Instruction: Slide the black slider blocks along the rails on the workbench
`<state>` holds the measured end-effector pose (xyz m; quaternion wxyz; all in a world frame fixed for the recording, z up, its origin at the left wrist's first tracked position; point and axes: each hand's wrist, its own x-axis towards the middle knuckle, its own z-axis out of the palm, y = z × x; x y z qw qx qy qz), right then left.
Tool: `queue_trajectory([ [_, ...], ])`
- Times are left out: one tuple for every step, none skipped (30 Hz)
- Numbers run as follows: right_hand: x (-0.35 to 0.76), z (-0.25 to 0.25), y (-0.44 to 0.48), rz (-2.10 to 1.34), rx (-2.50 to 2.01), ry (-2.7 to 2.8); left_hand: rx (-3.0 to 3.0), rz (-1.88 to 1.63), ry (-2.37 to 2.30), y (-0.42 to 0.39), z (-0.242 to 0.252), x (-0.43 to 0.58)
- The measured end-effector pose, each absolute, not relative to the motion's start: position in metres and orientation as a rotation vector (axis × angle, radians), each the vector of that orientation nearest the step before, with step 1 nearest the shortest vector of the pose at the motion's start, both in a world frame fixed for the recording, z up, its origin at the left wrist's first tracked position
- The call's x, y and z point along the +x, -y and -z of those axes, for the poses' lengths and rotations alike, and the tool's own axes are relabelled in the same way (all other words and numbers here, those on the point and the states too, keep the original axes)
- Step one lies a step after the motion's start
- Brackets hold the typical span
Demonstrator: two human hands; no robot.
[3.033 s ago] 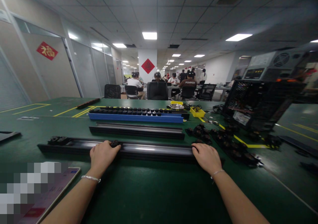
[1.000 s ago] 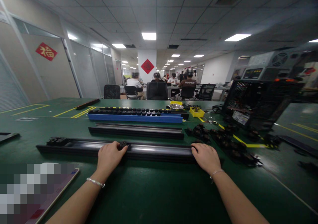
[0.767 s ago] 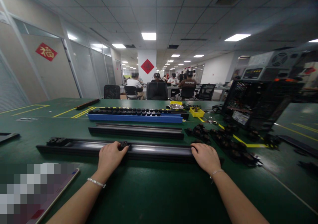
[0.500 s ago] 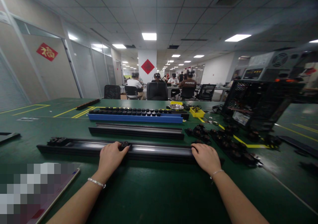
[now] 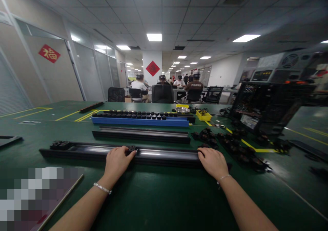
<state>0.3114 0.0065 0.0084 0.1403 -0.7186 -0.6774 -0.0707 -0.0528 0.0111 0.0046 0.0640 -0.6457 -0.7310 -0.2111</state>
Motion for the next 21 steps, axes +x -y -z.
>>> queue_trajectory([
  [0.311, -0.008, -0.007, 0.204, -2.076, 1.956, -1.955, 0.647, 2.202, -0.011, -0.004, -0.052],
  [0.311, -0.008, -0.007, 0.202, -2.078, 1.955, -1.959, 0.657, 2.199, -0.011, -0.004, -0.052],
  [0.312, -0.009, -0.007, 0.198, -2.079, 1.955, -1.963, 0.668, 2.196, -0.011, -0.004, -0.051],
  [0.312, -0.009, -0.007, 0.196, -2.081, 1.955, -1.967, 0.679, 2.192, -0.011, -0.004, -0.051],
  [0.312, -0.009, -0.007, 0.195, -2.081, 1.954, -1.97, 0.689, 2.188, -0.01, -0.003, -0.05],
  [0.312, -0.009, -0.007, 0.194, -2.08, 1.955, -1.975, 0.699, 2.182, -0.01, -0.003, -0.049],
  [0.312, -0.009, -0.007, 0.193, -2.078, 1.957, -1.981, 0.707, 2.176, -0.01, -0.003, -0.048],
  [0.312, -0.009, -0.006, 0.193, -2.077, 1.959, -1.987, 0.714, 2.169, -0.01, -0.003, -0.048],
  [0.312, -0.009, -0.006, 0.193, -2.076, 1.961, -1.996, 0.718, 2.162, -0.01, -0.003, -0.047],
  [0.312, -0.01, -0.006, 0.194, -2.075, 1.964, -2.002, 0.72, 2.157, -0.009, -0.003, -0.046],
  [0.312, -0.01, -0.006, 0.194, -2.075, 1.965, -2.005, 0.721, 2.154, -0.009, -0.003, -0.045],
  [0.312, -0.01, -0.006, 0.193, -2.076, 1.966, -2.005, 0.719, 2.152, -0.008, -0.004, -0.045],
  [0.312, -0.01, -0.006, 0.19, -2.077, 1.965, -2.005, 0.717, 2.15, -0.008, -0.004, -0.044],
  [0.311, -0.011, -0.006, 0.184, -2.079, 1.964, -2.004, 0.716, 2.147, -0.007, -0.005, -0.043],
  [0.311, -0.011, -0.006, 0.178, -2.082, 1.963, -2.004, 0.717, 2.147, -0.007, -0.005, -0.043],
  [0.311, -0.011, -0.006, 0.173, -2.084, 1.962, -2.006, 0.719, 2.146, -0.006, -0.006, -0.042],
  [0.311, -0.012, -0.006, 0.168, -2.086, 1.961, -2.011, 0.72, 2.146, -0.006, -0.007, -0.042],
  [0.311, -0.012, -0.006, 0.165, -2.089, 1.961, -2.014, 0.721, 2.149, -0.006, -0.007, -0.042],
  [0.311, -0.012, -0.006, 0.163, -2.091, 1.96, -2.013, 0.721, 2.154, -0.006, -0.007, -0.041],
  [0.311, -0.012, -0.006, 0.162, -2.093, 1.96, -2.012, 0.719, 2.156, -0.006, -0.007, -0.041],
  [0.311, -0.012, -0.006, 0.162, -2.094, 1.959, -2.012, 0.717, 2.154, -0.006, -0.007, -0.041],
])
